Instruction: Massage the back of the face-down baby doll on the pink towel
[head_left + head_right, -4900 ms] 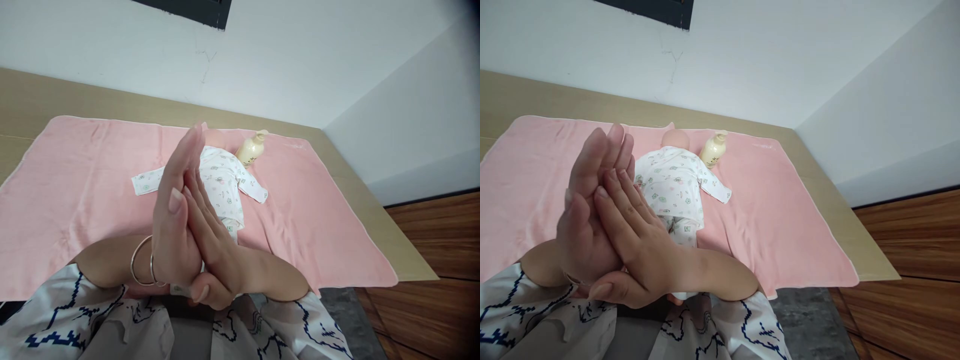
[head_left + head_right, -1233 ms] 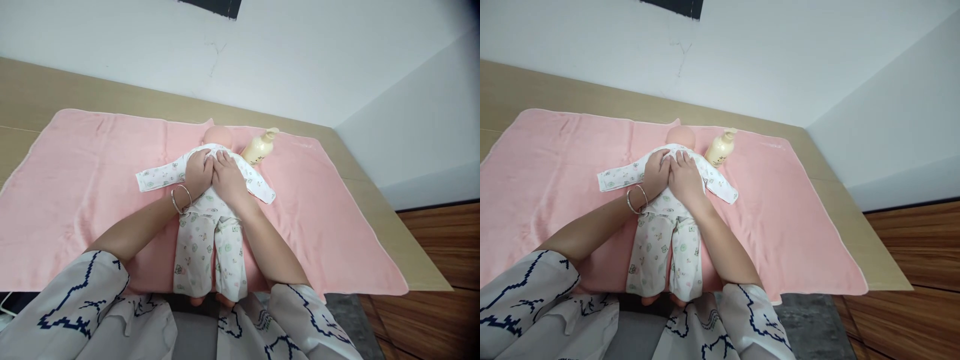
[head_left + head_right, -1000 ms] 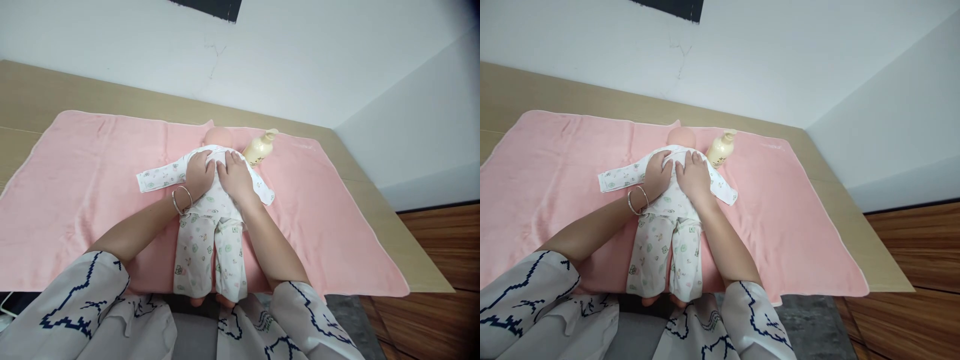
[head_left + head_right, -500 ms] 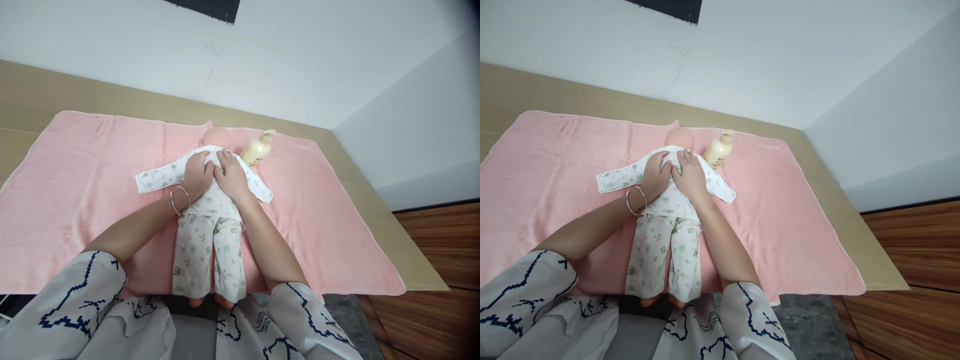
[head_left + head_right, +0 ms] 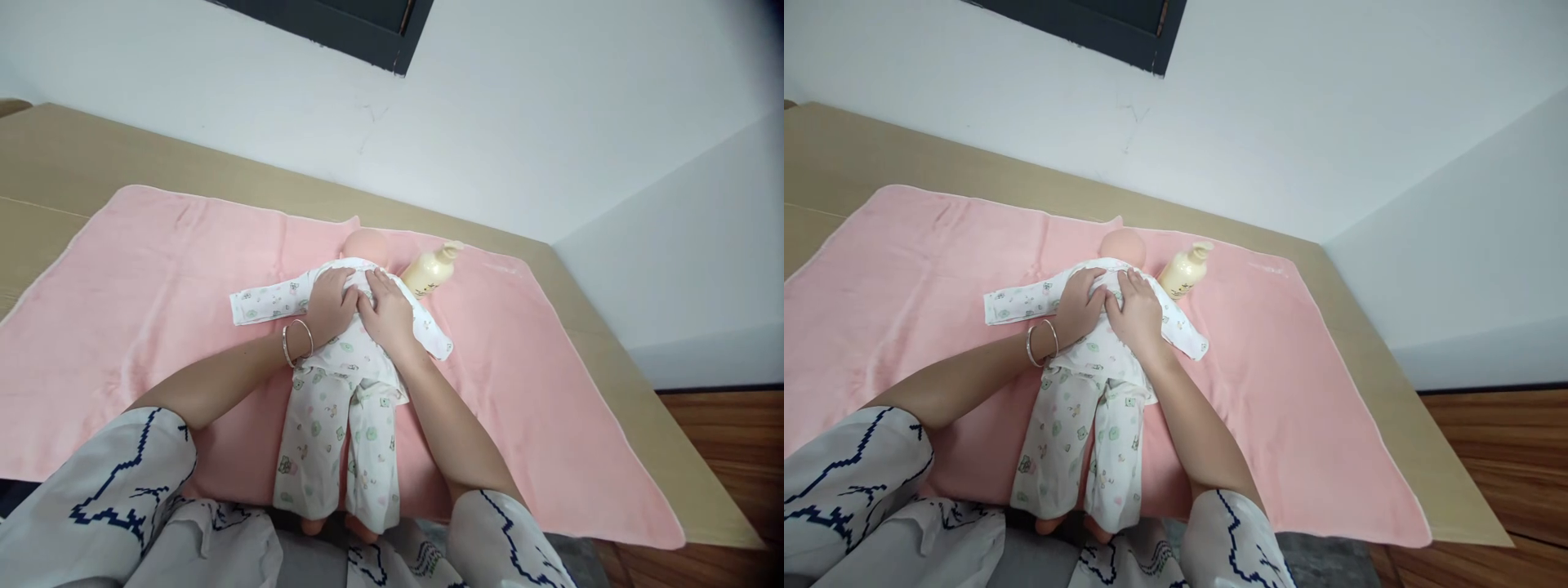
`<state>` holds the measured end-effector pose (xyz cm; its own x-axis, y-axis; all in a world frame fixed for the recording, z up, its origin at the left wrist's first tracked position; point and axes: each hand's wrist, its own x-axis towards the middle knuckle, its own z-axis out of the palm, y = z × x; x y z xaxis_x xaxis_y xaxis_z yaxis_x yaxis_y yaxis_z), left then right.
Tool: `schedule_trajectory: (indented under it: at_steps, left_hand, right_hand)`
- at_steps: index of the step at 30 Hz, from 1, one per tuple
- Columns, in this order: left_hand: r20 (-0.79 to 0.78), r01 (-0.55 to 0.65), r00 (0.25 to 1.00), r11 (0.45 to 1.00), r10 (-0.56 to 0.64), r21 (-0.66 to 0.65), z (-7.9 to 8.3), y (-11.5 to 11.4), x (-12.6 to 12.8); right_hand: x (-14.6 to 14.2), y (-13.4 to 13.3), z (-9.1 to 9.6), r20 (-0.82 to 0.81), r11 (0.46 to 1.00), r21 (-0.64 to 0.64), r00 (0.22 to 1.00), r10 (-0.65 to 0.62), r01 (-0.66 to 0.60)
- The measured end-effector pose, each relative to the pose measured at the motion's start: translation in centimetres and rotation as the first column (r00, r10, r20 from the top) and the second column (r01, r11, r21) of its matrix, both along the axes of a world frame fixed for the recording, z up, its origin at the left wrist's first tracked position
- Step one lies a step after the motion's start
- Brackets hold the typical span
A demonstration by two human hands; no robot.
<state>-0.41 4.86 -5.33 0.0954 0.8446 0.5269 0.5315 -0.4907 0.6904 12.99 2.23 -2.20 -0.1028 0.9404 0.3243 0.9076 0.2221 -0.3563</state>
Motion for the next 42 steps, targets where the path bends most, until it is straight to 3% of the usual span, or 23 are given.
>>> schedule_trajectory:
  at_steps: [11,37,42]
  left_hand:
    - [-0.036,0.005,0.999,0.999,-0.003,0.053,-0.7,0.2,-0.2]
    - [-0.052,0.02,0.999,0.997,-0.016,0.07,-0.6,0.1,-0.2]
    - [-0.051,0.025,0.999,0.995,-0.02,0.095,-1.2,0.2,-0.5]
  right_hand:
    - [0.3,-0.1,-0.7,-0.038,0.999,0.026,0.998,0.044,-0.043]
    - [0.5,-0.1,-0.7,-0.053,0.999,-0.004,0.997,0.051,-0.051]
    - [1.4,0.2,-0.5,-0.091,0.994,-0.006,0.99,0.112,-0.113]
